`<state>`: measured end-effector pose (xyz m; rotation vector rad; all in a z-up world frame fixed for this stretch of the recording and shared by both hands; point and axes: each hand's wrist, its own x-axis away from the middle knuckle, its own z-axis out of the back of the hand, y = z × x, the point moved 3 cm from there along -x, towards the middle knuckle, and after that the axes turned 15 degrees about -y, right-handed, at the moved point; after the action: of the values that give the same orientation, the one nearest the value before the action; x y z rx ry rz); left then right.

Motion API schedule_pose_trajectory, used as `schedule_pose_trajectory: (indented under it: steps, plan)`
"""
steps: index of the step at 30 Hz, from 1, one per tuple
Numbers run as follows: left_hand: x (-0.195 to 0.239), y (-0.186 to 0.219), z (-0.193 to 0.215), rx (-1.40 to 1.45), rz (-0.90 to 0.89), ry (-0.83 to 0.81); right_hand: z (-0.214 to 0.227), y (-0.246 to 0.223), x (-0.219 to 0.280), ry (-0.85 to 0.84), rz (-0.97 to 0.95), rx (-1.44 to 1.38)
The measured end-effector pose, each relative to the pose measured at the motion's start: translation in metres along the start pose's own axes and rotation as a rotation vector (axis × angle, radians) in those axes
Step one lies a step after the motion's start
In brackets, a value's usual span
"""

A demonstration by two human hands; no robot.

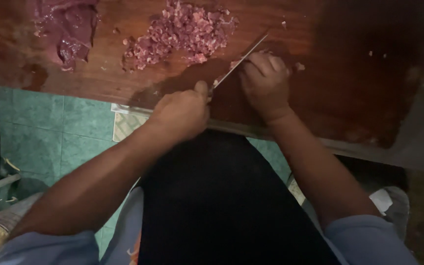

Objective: Chopping raw organ meat into small pieces on a wooden cutting board with a knife.

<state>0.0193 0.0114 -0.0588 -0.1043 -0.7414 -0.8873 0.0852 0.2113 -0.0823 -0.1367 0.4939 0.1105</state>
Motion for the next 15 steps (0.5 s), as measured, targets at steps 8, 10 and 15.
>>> schedule_pose_trajectory:
  steps: [8, 10, 15]
  plan:
    - [-0.032, 0.023, 0.038, 0.272, 0.018, -0.2, -0.01, 0.003, -0.001, -0.001, 0.034, -0.041]
    - [-0.046, 0.029, 0.039, 0.275, -0.012, -0.126, -0.008, 0.002, 0.0, -0.02, 0.05, -0.072]
    - [-0.064, 0.001, 0.006, 0.039, 0.054, 0.164, 0.002, 0.001, 0.007, 0.013, 0.006, -0.109]
